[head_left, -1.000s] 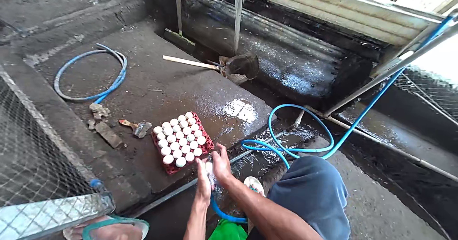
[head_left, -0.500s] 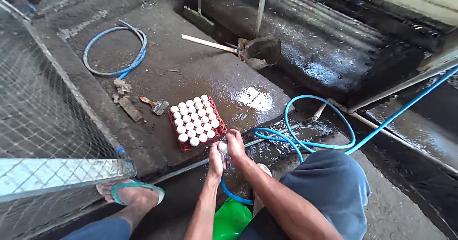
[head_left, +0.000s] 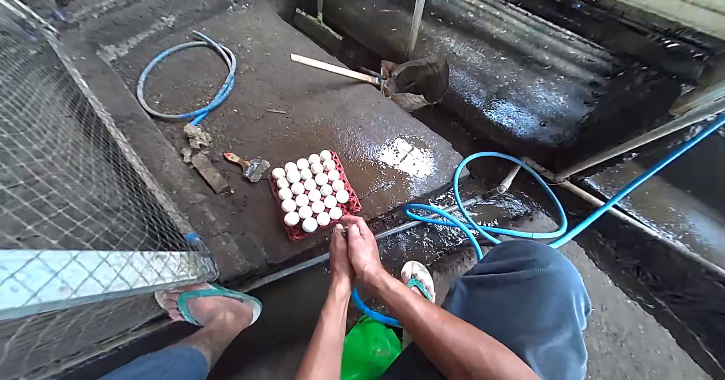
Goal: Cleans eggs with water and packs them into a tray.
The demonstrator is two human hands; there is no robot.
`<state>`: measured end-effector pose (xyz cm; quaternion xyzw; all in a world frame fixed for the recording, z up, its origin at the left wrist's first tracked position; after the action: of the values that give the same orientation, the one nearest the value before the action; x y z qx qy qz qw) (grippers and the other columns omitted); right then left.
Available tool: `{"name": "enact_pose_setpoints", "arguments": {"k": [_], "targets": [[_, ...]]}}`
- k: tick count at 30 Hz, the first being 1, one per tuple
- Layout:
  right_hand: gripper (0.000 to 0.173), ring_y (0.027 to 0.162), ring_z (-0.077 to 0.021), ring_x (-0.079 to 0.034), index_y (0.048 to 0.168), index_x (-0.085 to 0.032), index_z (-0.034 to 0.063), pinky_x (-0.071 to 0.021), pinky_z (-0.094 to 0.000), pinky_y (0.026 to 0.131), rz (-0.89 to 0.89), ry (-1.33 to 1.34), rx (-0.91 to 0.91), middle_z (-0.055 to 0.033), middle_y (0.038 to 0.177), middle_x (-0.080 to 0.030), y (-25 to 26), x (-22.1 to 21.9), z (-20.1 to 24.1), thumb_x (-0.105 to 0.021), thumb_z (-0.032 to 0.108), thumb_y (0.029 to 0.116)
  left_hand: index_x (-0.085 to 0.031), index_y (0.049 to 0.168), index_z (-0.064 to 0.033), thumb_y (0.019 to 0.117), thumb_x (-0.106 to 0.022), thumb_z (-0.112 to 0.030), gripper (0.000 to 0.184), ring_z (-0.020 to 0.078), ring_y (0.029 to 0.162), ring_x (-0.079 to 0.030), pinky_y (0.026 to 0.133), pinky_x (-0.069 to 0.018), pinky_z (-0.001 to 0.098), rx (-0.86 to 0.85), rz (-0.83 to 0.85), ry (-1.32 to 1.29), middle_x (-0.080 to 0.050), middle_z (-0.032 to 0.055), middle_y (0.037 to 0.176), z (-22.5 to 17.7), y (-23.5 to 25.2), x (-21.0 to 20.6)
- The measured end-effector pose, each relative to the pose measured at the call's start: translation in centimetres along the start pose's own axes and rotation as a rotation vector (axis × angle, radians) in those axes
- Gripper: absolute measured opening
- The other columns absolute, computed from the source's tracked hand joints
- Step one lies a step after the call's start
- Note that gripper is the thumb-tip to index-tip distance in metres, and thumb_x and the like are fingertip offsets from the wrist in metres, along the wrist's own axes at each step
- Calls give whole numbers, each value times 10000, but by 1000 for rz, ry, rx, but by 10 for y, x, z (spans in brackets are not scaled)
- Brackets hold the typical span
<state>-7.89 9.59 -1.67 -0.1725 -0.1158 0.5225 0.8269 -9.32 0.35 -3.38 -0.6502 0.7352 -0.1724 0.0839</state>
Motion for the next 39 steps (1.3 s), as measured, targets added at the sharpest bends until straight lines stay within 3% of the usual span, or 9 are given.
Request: {"name": "enact_pose_setpoints", "arguments": {"k": [4, 7, 11, 14, 20, 25, 30, 33, 39], "targets": [[425, 1188, -273, -577, 1438, -470, -1, -484, -475, 990, -72, 157, -91, -212, 1331, -577, 23, 12, -18, -396, 175, 1059, -613, 1180, -14, 1112, -215, -304, 498, 114, 745, -553, 637, -473, 301, 91, 33, 19, -596, 71, 917, 2, -7, -3], [444, 1340, -267, -523, 1405, -539, -17, -432, -468, 1104, -29, 54, 25, -206, 1437, -552, -1, 1, -4, -361, 163, 1040, -556, 1301, 119, 1122, -259, -194, 467, 242, 1133, -602, 1030, -461, 411, 22, -16, -16, -623, 250, 1229, 1, -3, 0], [446, 1295, -284, -538, 1455, -479, 20, -457, -496, 1050, -82, 151, -69, -208, 1426, -545, 17, 10, -20, -418, 191, 1047, -593, 1247, 19, 1111, -184, -289, 531, 156, 920, -608, 794, -514, 348, 86, 40, -18, -635, 128, 1047, 8, -4, -4], [461, 1296, -272, -546, 1438, -499, -8, -454, -461, 1073, -74, 71, 2, -211, 1414, -557, -2, 3, -7, -422, 177, 1023, -549, 1312, 103, 1123, -229, -216, 490, 208, 1097, -599, 996, -473, 383, 38, 8, -54, -625, 219, 1202, 0, -5, 1], [348, 972, -246, -627, 1351, -505, 52, -533, -449, 833, 9, 335, -342, -160, 1126, -621, 23, 2, -40, -414, 257, 1085, -603, 1081, -80, 1103, -254, -326, 428, 59, 525, -464, 449, -378, 223, 153, 158, -93, -550, -7, 738, 12, -2, -9], [441, 1195, -240, -606, 1376, -573, 9, -500, -452, 990, -40, 38, 28, -179, 1325, -623, 12, 7, -8, -358, 207, 1046, -453, 1451, 1, 1127, -253, -307, 490, 160, 1201, -569, 1032, -473, 351, 56, 144, -157, -565, 149, 1367, 5, 5, -4], [365, 1096, -231, -622, 1327, -595, 2, -501, -457, 935, -58, 113, -41, -166, 1205, -662, 19, 9, -14, -454, 174, 1038, -637, 1175, -37, 1119, -194, -292, 515, 89, 689, -587, 586, -500, 267, 97, 37, -9, -639, 52, 872, 4, -1, -1], [413, 1200, -245, -611, 1374, -558, -15, -494, -461, 1012, -23, 53, 37, -182, 1298, -640, 0, 0, -7, -419, 172, 1032, -616, 1194, 58, 1120, -281, -217, 440, 163, 936, -609, 869, -507, 364, 99, -13, -71, -647, 143, 1031, 3, 1, 2], [412, 1180, -255, -596, 1383, -540, -13, -480, -467, 994, -78, 129, -45, -196, 1291, -623, 7, 5, -16, -403, 191, 1053, -631, 1069, 18, 1111, -256, -255, 465, 131, 796, -595, 740, -516, 338, 144, -6, -100, -617, 84, 879, 4, -2, 2]]}}
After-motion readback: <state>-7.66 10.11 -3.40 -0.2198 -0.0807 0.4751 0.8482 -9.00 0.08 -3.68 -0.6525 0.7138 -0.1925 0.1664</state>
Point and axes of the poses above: each hand's wrist, its own y-axis towards the middle knuckle, its own x-axis out of the back of the hand, z = x × y, the point moved 10 cm from there along y, towards the middle knuckle
